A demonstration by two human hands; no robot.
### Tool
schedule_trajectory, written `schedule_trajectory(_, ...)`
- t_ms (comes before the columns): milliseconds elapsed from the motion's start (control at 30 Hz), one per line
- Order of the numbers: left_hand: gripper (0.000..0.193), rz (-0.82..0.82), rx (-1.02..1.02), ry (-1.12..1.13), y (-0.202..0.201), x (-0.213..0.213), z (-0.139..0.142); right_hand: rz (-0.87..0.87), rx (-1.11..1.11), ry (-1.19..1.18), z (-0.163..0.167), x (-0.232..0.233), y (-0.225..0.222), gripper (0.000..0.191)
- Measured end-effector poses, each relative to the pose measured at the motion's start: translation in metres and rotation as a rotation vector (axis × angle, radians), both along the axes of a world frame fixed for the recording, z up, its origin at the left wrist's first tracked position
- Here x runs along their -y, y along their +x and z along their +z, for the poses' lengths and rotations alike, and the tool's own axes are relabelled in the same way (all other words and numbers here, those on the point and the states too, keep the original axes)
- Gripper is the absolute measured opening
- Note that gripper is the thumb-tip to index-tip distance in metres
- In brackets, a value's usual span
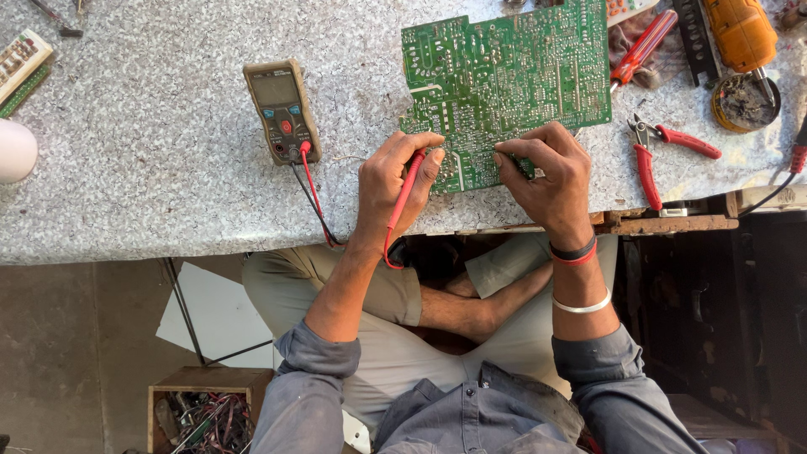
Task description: The person sits at a workbench and probes a green circuit board with multimeter test leads, touching components at different points. They then pick up a round LED lamp module, turn it over, and use a screwdriver to unscrew and open its back cover.
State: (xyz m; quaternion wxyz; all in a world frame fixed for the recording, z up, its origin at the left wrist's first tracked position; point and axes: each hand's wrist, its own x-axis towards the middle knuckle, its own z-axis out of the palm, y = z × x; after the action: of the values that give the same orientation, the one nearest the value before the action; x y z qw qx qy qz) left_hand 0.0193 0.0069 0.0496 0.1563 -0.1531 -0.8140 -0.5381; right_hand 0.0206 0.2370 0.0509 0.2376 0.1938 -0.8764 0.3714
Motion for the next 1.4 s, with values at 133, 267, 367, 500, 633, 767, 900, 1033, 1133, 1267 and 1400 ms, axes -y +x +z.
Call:
schedule_trajectory(133, 0.02, -0.001, 0.002, -0.002, 0.0, 0.0005, -0.0011, -0.005, -0.003, 0.012, -0.0005, 0.0003, -0.0001, 0.019)
schedule_trajectory(267, 0.02, -0.001, -0.015, -0.009, -0.0003, 0.0012, -0.0013, -0.009, 0.003, 0.009, -0.0006, 0.0002, -0.0001, 0.019)
schedule_trajectory(367, 0.02, 0.001, -0.014, -0.01, 0.0, 0.0015, -0.0011, -0.005, -0.001, 0.007, -0.0005, 0.0004, 0.0, 0.019)
schedule_trajectory(500, 0.02, 0.003, -0.008, -0.008, 0.0004, 0.0013, -0.0008, -0.004, -0.004, 0.006, -0.0003, 0.0005, 0.0001, 0.019)
schedule_trajectory(633, 0.02, -0.001, -0.019, -0.008, -0.0002, 0.001, -0.0004, -0.006, 0.0, 0.002, -0.0001, 0.0002, 0.0001, 0.019)
schedule_trajectory(767, 0.02, 0.002, -0.02, -0.009, -0.0005, 0.0007, 0.0, -0.001, -0.005, 0.002, 0.0, -0.0005, -0.0003, 0.019)
schedule_trajectory(900, 0.02, -0.002, -0.017, -0.005, -0.0005, 0.0009, 0.0003, 0.002, -0.006, 0.0, 0.0005, -0.0004, -0.0006, 0.019)
schedule_trajectory(1033, 0.02, -0.004, 0.012, 0.006, -0.0004, 0.0002, 0.0004, -0.009, -0.004, 0.001, 0.0011, 0.0004, -0.0001, 0.019)
schedule_trajectory(1133, 0.02, -0.004, -0.004, 0.0, -0.0008, 0.0005, 0.0004, -0.006, -0.007, 0.0, 0.0016, 0.0006, 0.0, 0.019)
schedule_trajectory(1267, 0.02, -0.001, -0.011, 0.001, -0.0009, 0.0006, 0.0005, -0.007, -0.007, -0.001, 0.0015, 0.0011, -0.0002, 0.019)
schedule_trajectory(1400, 0.019, -0.002, 0.004, 0.006, -0.0002, 0.0005, 0.0006, -0.004, -0.004, -0.005, 0.0014, 0.0009, -0.0002, 0.019)
